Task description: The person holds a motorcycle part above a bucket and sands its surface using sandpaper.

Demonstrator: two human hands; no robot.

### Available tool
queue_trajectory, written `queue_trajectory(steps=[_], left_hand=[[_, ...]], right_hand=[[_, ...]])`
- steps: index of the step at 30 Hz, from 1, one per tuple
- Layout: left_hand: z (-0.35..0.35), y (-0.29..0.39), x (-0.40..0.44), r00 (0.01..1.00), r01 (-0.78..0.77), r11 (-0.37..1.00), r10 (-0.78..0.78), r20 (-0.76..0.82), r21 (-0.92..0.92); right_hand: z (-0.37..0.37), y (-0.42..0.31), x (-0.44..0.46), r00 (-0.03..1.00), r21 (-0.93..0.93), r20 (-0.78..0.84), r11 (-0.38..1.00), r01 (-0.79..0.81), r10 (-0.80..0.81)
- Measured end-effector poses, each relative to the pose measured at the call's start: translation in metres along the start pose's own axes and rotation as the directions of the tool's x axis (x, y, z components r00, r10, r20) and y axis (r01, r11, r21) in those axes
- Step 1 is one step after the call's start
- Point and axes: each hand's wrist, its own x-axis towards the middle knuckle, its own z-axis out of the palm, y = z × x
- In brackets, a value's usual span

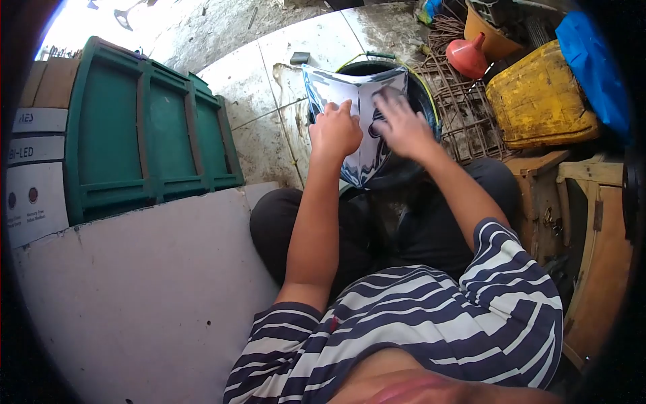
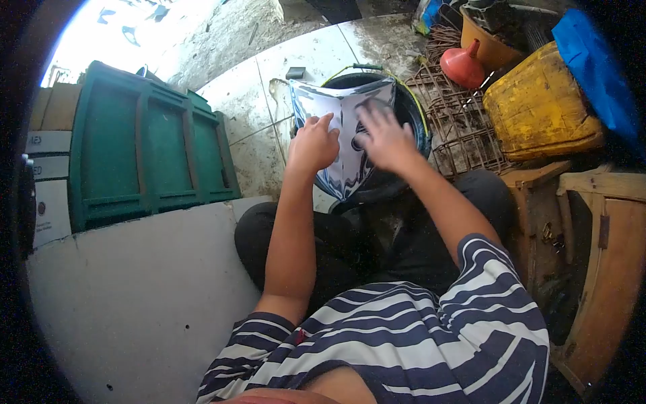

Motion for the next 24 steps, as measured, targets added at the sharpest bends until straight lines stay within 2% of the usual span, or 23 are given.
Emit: queue_trajectory(steps=[1, 4, 5, 8, 10, 11, 14, 15, 19, 20, 22, 23, 24], left_hand=[[0.0, 0.0, 0.0, 1.0, 0.001, 1.0, -0.001, -0.001, -0.001], [-0.003, 0.004, 0.0, 1.0, 0.008, 1.0, -0.008, -0.012, 0.009], [-0.003, 0.005, 0.001, 1.0, 0.015, 1.0, -0.015, -0.012, 0.015], [0.0, 0.002, 0.001, 1.0, 0.011, 1.0, -0.011, -0.018, 0.004], [0.001, 0.0, -0.001, 1.0, 0.009, 1.0, -0.009, -0.001, 0.004], [-0.001, 0.001, 0.001, 1.0, 0.001, 1.0, -0.001, -0.004, 0.0], [-0.002, 0.003, 0.002, 1.0, 0.016, 1.0, -0.016, -0.004, 0.017], [-0.003, 0.004, 0.001, 1.0, 0.012, 1.0, -0.012, -0.012, 0.002], [0.009, -0.005, 0.005, 0.998, -0.03, 1.0, 0.03, -0.059, -0.005], [0.006, -0.004, 0.003, 0.999, -0.021, 1.0, 0.021, -0.045, -0.002], [-0.001, 0.002, 0.001, 1.0, -0.01, 1.0, 0.01, -0.027, -0.006], [0.001, 0.001, 0.002, 0.999, -0.011, 1.0, 0.012, -0.039, 0.01], [0.001, 0.001, 0.004, 0.999, -0.009, 1.0, 0.009, -0.04, -0.003]], right_hand=[[0.006, 0.012, 0.011, 0.993, 0.122, -0.115, 0.993, -0.005, 0.019], [0.019, 0.004, 0.002, 0.998, -0.021, -0.029, 0.998, 0.052, -0.052], [0.018, -0.005, -0.008, 0.993, -0.031, -0.008, 0.992, 0.12, -0.12], [0.011, 0.0, -0.006, 0.996, -0.048, -0.014, 0.995, 0.092, -0.093], [0.014, 0.016, 0.011, 0.994, 0.139, -0.113, 0.99, 0.005, 0.011], [0.016, 0.017, 0.014, 0.997, 0.088, -0.078, 0.996, -0.018, 0.025], [0.011, -0.007, -0.007, 0.99, -0.073, -0.007, 0.988, 0.137, -0.138], [0.003, -0.014, -0.015, 0.986, -0.009, 0.011, 0.986, 0.165, -0.165], [0.002, 0.016, 0.01, 0.996, 0.058, -0.092, 0.998, 0.0, 0.005], [0.004, 0.019, 0.011, 0.996, 0.037, -0.093, 0.999, 0.011, -0.008], [0.009, 0.003, 0.005, 0.979, 0.053, -0.112, 0.983, 0.175, -0.168], [0.003, -0.01, -0.008, 0.983, -0.028, 0.004, 0.982, 0.186, -0.186], [0.009, -0.014, -0.013, 0.972, 0.018, 0.008, 0.972, 0.234, -0.235]])
